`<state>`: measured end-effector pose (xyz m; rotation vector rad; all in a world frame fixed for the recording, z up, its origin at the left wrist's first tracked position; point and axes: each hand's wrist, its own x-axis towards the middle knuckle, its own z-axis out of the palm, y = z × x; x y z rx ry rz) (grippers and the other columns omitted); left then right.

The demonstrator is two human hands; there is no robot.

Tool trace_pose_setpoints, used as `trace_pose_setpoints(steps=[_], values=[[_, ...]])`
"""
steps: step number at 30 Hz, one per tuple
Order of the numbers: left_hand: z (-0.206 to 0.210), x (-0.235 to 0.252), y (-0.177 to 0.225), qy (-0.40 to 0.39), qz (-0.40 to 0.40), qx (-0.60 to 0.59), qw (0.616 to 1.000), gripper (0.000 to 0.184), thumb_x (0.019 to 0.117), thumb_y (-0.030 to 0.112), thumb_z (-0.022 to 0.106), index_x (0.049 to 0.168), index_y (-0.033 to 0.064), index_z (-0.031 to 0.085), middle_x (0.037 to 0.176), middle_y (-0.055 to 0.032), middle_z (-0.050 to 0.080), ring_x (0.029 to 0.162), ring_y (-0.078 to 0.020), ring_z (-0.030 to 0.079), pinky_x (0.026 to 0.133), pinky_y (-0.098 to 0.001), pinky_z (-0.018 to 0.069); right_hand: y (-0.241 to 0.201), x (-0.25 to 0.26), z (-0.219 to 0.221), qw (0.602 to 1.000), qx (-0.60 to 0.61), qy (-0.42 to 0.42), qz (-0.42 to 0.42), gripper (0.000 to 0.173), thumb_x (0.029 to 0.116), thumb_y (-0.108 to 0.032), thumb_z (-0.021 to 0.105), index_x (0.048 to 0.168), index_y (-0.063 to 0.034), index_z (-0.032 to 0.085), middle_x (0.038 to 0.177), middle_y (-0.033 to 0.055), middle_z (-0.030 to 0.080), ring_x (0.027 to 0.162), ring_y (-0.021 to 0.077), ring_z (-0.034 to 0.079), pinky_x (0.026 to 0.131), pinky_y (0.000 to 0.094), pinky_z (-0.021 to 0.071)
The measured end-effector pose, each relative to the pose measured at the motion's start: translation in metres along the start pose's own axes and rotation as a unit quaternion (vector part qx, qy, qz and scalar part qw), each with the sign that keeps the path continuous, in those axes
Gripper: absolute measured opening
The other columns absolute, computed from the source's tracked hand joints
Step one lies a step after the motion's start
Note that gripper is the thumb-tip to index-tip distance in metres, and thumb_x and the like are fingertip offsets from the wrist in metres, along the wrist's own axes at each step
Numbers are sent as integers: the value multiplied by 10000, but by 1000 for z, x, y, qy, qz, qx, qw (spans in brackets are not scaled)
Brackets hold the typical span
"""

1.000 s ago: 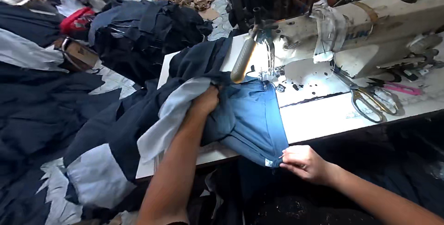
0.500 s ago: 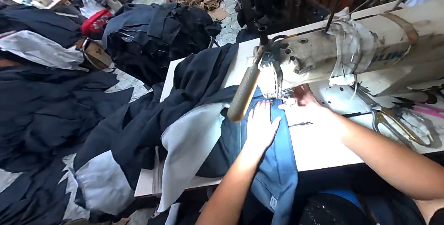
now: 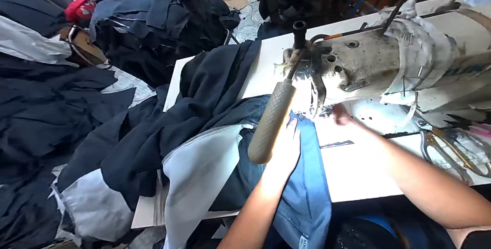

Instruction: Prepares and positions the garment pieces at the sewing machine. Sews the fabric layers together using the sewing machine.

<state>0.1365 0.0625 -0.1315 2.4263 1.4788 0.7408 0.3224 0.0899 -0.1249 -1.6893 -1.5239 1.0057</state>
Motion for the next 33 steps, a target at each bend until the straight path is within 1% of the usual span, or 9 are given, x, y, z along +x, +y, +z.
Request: trace_pose_setpoints(steps=[4,7,10,13,17,23,26,30,33], values=[[-1,3,-3,53,9,-50,997,239,969,67,561,1042,3,780,1095,-199,740,1070,-344,708,962,-452,537,-13,-9,-13,980,192,43,34,79,941,62,567,996,24,608,800,-6,602,735,-5,576,710,167,492],[0,3,-3,64,21,-54,996,205,942,75,595,995,12,783,1057,-188,741,1041,-342,707,936,-448,536,-12,-7,-16,988,148,36,41,126,935,50,617,1054,92,623,835,62,599,752,57,566,717,240,490],[2,2,-7,65,29,-28,997,217,942,132,591,974,57,791,1071,-163,750,1057,-352,702,917,-500,514,-14,-5,-4,998,37,-15,49,192,984,40,544,1147,134,581,1006,141,609,944,96,575,883,208,456],[3,3,-10,49,14,-27,998,241,956,174,574,977,88,798,1099,-138,753,1087,-344,693,921,-538,488,-28,-3,-6,982,-169,-78,-10,349,983,-102,630,1247,127,620,1283,305,621,1260,392,560,1108,502,378],[-15,2,-16,-13,7,-112,994,245,989,158,584,1064,34,782,1143,-153,744,1128,-303,693,1016,-466,513,-10,-7,-10,997,20,24,-68,163,900,11,642,1049,75,642,940,91,654,891,87,624,836,249,511],[-57,7,11,47,-26,-210,976,231,992,88,556,1059,13,764,1046,-94,736,1017,-51,668,935,-196,511,-7,-5,-22,980,-44,70,-179,176,789,-20,762,934,65,713,941,235,706,924,350,684,838,556,519],[-59,13,0,16,8,-122,992,232,1000,93,555,1035,11,770,1042,-126,748,1011,-169,703,932,-315,539,-2,0,-22,985,-9,35,-168,179,821,-9,759,978,67,718,1014,234,709,1011,329,678,918,535,522],[-60,37,-6,-97,8,-48,994,212,1000,126,622,1047,-44,740,1003,-206,723,953,-335,708,877,-504,552,-4,0,-14,988,112,-2,-107,162,843,75,691,999,61,647,930,64,651,872,40,619,801,220,536],[-34,53,-7,-102,-47,-128,985,277,929,209,753,1030,-42,694,887,-138,676,784,-206,649,757,-399,553,8,7,-7,985,27,20,-171,152,812,-12,739,928,79,702,897,182,705,870,244,670,819,471,524]])
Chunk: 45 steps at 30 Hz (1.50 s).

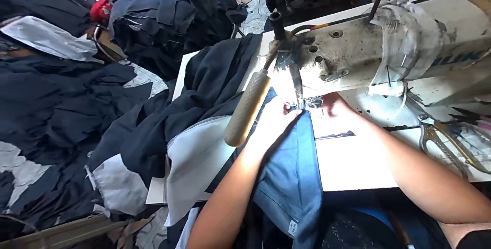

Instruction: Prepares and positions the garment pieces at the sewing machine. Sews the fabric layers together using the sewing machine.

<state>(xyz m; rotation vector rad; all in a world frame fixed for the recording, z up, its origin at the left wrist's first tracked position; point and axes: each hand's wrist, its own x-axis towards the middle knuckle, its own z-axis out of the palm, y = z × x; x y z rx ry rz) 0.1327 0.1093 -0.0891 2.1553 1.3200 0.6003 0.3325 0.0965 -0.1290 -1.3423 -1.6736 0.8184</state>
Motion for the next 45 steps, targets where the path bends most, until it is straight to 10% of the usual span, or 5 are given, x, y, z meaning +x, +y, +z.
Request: trace_pose_setpoints(steps=[5,11,21,28,45], values=[[25,-1,-17,86,-32,-75,993,132,883,113,752,916,-7,706,764,-38,636,691,-68,567,677,-275,489,0,-4,-4,994,-77,11,-76,102,815,-42,757,858,45,726,839,209,711,843,352,691,789,579,493],[25,10,-11,-9,-91,69,993,264,942,208,711,1032,-40,707,939,-207,699,894,-361,678,826,-573,520,-15,0,-1,982,-162,-97,-24,197,886,-130,743,912,66,742,976,250,715,995,414,668,878,639,430],[17,-9,-26,-3,19,50,999,256,960,222,692,1040,-18,730,1016,-203,694,1007,-371,669,876,-540,521,-27,-4,-3,971,222,42,85,153,914,68,528,876,-60,603,711,-139,579,667,-117,531,661,97,465],[32,-3,-25,113,10,-115,987,255,831,151,812,1001,-5,703,945,-64,681,874,-60,629,832,-250,526,-36,3,-7,971,190,82,122,181,901,107,619,1080,83,616,946,15,636,901,-58,579,831,120,483],[28,4,-24,62,-43,-45,996,133,875,128,773,866,32,681,727,-23,617,688,-77,584,677,-289,504,-36,-8,-9,990,-87,-2,114,231,903,-25,653,1073,131,663,1001,234,682,960,241,646,890,398,487]])
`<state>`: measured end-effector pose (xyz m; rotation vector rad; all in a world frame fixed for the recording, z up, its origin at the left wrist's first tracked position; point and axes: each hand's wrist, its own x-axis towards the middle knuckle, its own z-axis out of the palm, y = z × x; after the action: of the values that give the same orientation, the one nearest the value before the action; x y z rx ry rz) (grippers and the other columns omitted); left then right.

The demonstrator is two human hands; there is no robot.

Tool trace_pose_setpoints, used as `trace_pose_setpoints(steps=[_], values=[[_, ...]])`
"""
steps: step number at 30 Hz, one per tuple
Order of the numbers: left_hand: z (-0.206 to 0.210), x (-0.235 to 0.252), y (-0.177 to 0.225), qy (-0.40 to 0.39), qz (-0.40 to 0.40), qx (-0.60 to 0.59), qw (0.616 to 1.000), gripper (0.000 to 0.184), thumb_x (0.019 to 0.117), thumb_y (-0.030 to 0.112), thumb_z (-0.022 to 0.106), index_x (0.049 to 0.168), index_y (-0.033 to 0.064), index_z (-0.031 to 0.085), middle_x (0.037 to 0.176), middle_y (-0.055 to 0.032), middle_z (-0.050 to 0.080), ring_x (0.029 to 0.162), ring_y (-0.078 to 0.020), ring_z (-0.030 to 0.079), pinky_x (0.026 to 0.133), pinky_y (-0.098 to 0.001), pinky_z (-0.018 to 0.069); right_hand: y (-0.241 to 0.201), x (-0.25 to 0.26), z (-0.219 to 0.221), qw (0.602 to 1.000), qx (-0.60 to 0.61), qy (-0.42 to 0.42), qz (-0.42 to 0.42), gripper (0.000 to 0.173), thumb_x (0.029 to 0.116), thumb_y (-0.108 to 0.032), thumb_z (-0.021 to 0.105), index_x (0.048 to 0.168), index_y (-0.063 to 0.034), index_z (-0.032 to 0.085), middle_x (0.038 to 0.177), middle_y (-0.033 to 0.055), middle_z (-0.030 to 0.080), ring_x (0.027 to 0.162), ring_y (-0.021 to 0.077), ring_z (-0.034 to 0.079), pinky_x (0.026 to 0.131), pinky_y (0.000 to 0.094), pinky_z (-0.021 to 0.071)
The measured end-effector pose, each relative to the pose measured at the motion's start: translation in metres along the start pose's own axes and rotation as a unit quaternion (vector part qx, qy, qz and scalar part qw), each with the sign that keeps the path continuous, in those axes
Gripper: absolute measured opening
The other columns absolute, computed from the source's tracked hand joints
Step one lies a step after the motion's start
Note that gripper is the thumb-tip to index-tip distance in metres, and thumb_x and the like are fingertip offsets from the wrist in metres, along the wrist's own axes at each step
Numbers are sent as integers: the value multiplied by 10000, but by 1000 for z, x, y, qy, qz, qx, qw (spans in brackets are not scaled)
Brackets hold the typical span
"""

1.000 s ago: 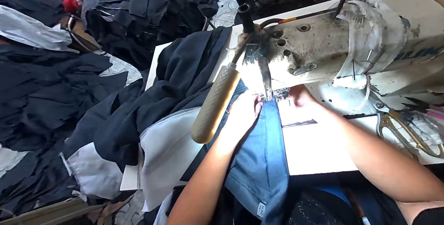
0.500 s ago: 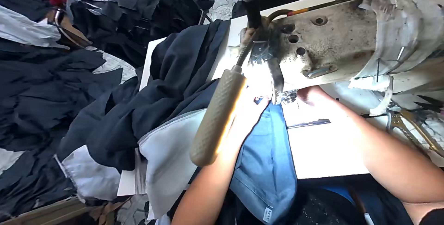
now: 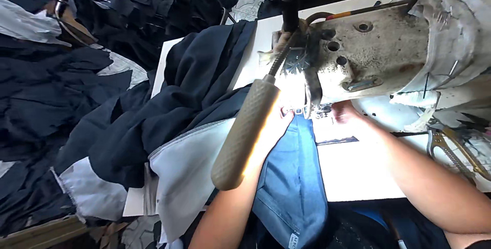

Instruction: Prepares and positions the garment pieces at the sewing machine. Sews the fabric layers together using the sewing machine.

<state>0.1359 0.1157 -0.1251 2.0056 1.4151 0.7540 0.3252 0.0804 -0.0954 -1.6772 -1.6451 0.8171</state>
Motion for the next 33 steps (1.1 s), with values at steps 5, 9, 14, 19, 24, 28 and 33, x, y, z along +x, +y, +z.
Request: trace_pose_setpoints(steps=[5,9,14,19,24,28,33], values=[[0,-2,5,-14,5,57,998,155,902,140,738,907,-13,717,832,-127,673,774,-236,639,732,-451,515,-4,-3,2,998,49,7,23,233,927,15,630,1132,126,630,1018,170,659,961,136,618,896,266,484],[-4,-2,-2,-34,66,59,995,142,884,127,725,828,-3,708,813,-110,659,737,-195,620,680,-379,511,-1,2,9,991,-94,-87,-22,339,935,-79,681,1192,139,643,1198,304,654,1167,377,605,1061,488,408],[-4,-4,0,-11,34,9,999,133,892,101,736,923,-26,708,837,-89,651,730,-134,592,687,-309,500,1,-2,3,998,-32,-46,-28,282,918,-38,669,1128,149,656,1096,274,679,1060,318,643,973,431,471],[-31,-21,20,-153,71,123,978,382,997,246,645,1251,-38,672,1246,-254,659,1211,-401,619,1043,-532,472,14,6,-2,990,131,44,-33,276,873,0,723,1112,117,650,1000,170,681,936,148,643,875,341,526],[-10,-30,9,-148,51,182,971,649,1033,498,497,1450,2,543,1505,-216,517,1463,-413,402,1190,-652,236,1,4,11,930,367,-2,23,210,918,109,489,897,-85,566,709,-158,559,654,-112,523,659,98,463],[-3,-42,19,-186,-31,234,954,747,1049,570,379,1608,78,326,1682,-123,283,1578,-364,158,1190,-723,28,7,8,-5,953,265,66,132,242,1020,29,500,1245,115,530,1058,89,585,934,21,557,852,180,473],[1,-46,24,-154,-48,207,965,763,1041,561,414,1627,92,275,1692,-119,256,1585,-367,112,1170,-743,41,17,7,1,999,26,0,20,200,951,-52,653,1093,89,663,1021,205,676,972,221,651,913,371,520]])
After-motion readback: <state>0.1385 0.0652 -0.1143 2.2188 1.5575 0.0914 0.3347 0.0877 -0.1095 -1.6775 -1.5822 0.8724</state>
